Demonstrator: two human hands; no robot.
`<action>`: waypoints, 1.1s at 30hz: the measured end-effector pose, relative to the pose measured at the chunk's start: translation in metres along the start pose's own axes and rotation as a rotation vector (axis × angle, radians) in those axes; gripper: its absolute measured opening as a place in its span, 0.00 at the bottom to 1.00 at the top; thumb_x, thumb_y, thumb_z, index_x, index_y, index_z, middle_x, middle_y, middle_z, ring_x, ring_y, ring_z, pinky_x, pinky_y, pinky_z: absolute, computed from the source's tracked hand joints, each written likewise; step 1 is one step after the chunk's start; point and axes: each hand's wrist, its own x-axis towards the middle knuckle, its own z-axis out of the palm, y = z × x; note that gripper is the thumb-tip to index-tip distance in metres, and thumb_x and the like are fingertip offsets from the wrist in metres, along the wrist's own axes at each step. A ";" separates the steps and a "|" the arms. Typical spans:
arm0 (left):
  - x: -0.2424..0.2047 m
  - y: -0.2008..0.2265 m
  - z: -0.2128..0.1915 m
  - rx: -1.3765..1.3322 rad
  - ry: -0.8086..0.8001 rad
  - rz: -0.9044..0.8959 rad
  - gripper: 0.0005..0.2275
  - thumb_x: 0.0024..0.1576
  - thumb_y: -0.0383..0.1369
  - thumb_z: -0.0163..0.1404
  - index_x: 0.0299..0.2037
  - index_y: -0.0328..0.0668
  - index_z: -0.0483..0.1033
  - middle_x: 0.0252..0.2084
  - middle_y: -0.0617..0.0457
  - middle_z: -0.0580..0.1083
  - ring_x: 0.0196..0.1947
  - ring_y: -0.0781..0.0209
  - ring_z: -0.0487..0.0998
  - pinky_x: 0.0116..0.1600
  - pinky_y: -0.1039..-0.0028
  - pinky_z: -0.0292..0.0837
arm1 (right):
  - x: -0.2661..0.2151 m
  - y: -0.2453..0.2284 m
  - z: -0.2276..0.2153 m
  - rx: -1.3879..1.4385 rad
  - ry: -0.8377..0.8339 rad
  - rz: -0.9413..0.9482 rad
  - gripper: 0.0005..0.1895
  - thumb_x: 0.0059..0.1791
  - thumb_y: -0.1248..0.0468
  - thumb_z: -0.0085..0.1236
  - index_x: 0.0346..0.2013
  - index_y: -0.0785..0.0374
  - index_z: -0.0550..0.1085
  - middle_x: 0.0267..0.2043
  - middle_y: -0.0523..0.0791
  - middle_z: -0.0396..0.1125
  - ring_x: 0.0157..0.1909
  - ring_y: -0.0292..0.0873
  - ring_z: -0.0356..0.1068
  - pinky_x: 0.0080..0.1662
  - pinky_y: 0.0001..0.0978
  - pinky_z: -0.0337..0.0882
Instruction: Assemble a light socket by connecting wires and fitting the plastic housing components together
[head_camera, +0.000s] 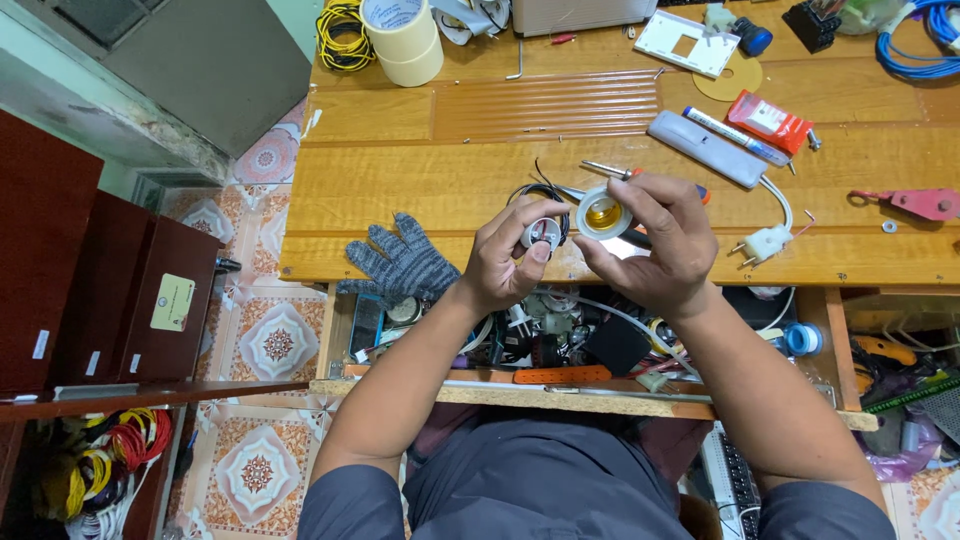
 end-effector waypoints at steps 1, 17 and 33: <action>0.000 0.000 0.000 0.000 0.000 0.000 0.18 0.63 0.43 0.47 0.58 0.44 0.77 0.37 0.52 0.72 0.25 0.70 0.63 0.29 0.79 0.66 | 0.000 0.000 0.000 0.000 0.000 0.000 0.25 0.47 0.65 0.76 0.51 0.80 0.78 0.43 0.60 0.67 0.31 0.47 0.65 0.34 0.38 0.70; -0.002 -0.003 0.001 -0.005 -0.001 0.010 0.18 0.63 0.42 0.47 0.58 0.43 0.77 0.35 0.52 0.71 0.23 0.70 0.64 0.27 0.80 0.65 | 0.000 -0.004 -0.001 -0.012 -0.036 0.012 0.25 0.46 0.64 0.78 0.50 0.79 0.79 0.42 0.59 0.69 0.31 0.48 0.66 0.34 0.39 0.71; -0.001 0.000 0.002 -0.018 0.015 -0.001 0.18 0.63 0.42 0.47 0.58 0.43 0.77 0.34 0.53 0.70 0.23 0.70 0.63 0.28 0.79 0.65 | 0.002 -0.005 -0.002 -0.038 -0.061 0.004 0.25 0.45 0.65 0.79 0.50 0.78 0.79 0.42 0.59 0.69 0.33 0.50 0.68 0.33 0.39 0.72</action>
